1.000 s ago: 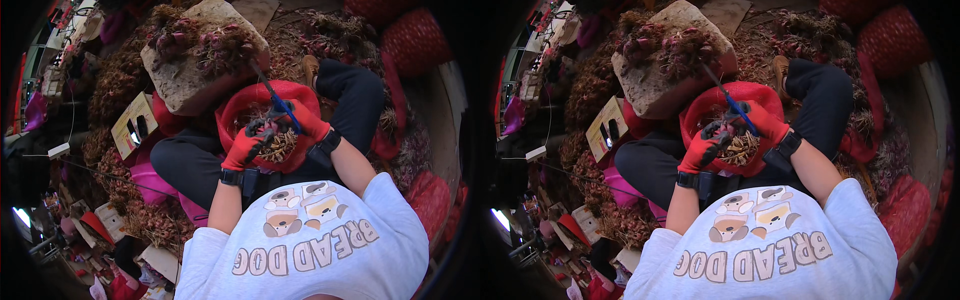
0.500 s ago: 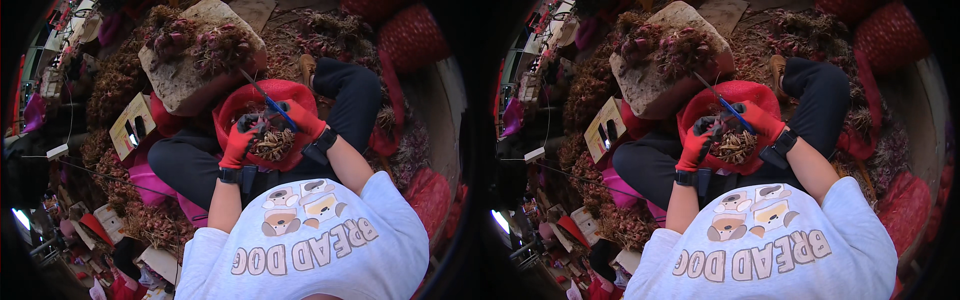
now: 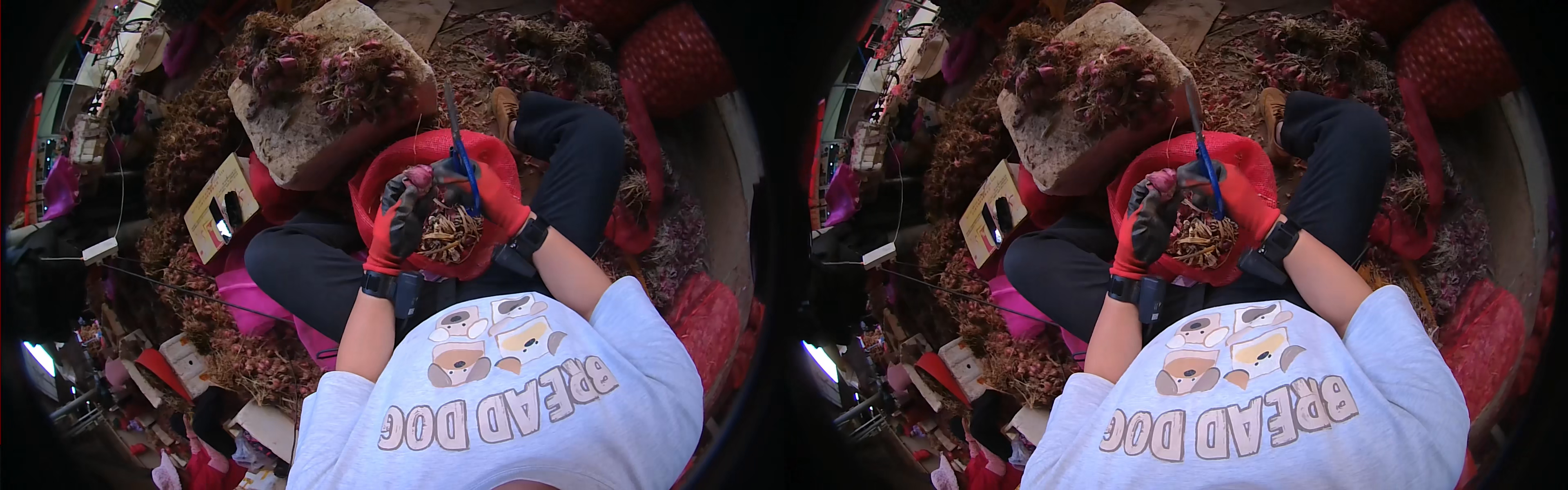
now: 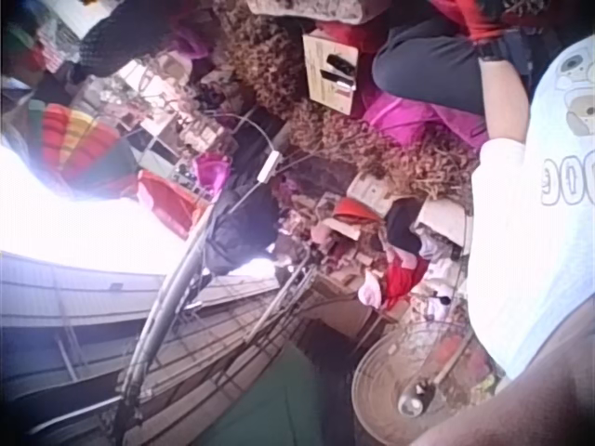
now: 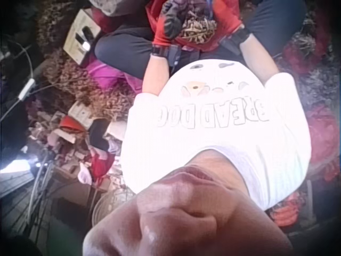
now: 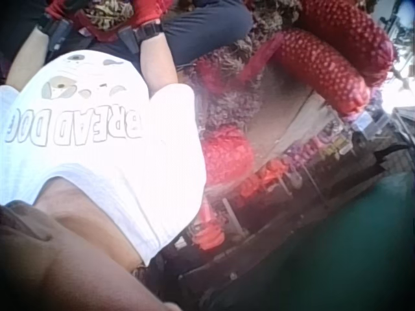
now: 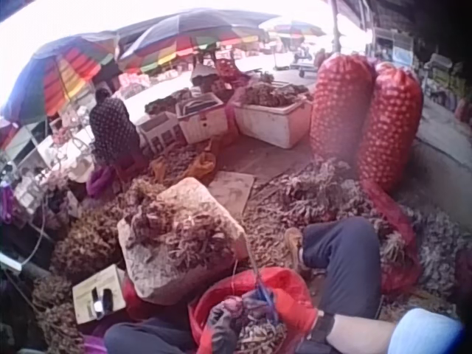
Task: Trim and sort onions into bags.
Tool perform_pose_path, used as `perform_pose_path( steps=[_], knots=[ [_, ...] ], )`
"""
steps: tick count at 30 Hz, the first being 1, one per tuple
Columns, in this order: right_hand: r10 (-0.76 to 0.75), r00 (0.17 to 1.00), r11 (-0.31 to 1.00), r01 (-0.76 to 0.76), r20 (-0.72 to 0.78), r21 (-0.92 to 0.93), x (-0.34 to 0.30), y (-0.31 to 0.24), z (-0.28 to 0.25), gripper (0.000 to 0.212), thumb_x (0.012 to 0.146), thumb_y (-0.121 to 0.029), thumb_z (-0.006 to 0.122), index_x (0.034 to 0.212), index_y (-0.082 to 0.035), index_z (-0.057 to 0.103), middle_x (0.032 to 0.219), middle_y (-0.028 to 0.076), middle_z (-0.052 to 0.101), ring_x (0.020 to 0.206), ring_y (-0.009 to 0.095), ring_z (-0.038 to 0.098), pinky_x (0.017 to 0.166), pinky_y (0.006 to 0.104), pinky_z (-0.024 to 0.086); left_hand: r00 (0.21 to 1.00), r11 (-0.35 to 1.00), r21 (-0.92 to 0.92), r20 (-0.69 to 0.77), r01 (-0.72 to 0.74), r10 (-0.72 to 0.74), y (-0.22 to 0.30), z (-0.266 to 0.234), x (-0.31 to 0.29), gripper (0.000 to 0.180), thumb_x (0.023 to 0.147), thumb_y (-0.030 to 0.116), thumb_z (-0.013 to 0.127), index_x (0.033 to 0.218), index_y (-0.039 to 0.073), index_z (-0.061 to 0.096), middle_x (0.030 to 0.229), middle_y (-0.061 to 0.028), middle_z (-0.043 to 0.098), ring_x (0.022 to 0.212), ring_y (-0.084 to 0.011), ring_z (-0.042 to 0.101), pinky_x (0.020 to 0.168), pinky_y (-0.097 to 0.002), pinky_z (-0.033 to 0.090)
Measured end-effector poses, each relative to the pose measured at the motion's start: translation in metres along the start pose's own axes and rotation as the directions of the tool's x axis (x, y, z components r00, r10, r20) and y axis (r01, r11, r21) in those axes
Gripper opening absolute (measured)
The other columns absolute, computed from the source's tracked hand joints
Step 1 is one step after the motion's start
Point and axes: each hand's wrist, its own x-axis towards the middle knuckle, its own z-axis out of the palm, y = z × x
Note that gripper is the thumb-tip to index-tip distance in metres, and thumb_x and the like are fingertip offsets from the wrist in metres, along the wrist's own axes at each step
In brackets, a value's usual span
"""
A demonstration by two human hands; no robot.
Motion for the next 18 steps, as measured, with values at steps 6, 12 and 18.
perform_pose_path(
  steps=[6,12,18],
  knots=[
    [-0.046,0.986,0.999,0.048,0.158,-0.013,0.002,0.015,0.012,0.038,0.083,-0.012,0.067,0.116,-0.001,0.053,0.101,0.004,0.061,0.092,0.01,0.058,0.08,0.0262,0.048,0.954,0.717,-0.669,-0.037,0.197,-0.297,-0.02,0.007,-0.008,0.022,0.092,0.012,0.053,0.111,0.002,0.056,0.11,-0.0077,0.057,0.103,-0.0199,0.054,0.091,-0.0291,0.041],
    [-0.035,0.981,0.999,0.027,0.191,0.047,0.002,0.002,0.008,0.041,0.082,-0.014,0.067,0.118,-0.002,0.052,0.102,0.004,0.062,0.093,0.011,0.058,0.085,0.0266,0.047,0.922,0.809,-0.551,-0.167,0.206,-0.349,-0.002,0.011,-0.011,0.038,0.081,-0.006,0.055,0.119,-0.001,0.052,0.107,-0.0068,0.06,0.096,-0.0136,0.058,0.086,-0.0257,0.047],
    [-0.057,0.991,0.952,0.09,0.12,-0.293,0.001,0.002,0.005,0.037,0.081,-0.017,0.07,0.111,-0.001,0.057,0.098,0.004,0.064,0.09,0.009,0.058,0.082,0.0255,0.047,0.964,0.891,-0.39,-0.034,0.231,-0.265,0.023,-0.005,-0.003,0.031,0.081,-0.002,0.06,0.112,-0.002,0.058,0.106,-0.0075,0.062,0.098,-0.0116,0.057,0.084,-0.0245,0.047]
  ],
)
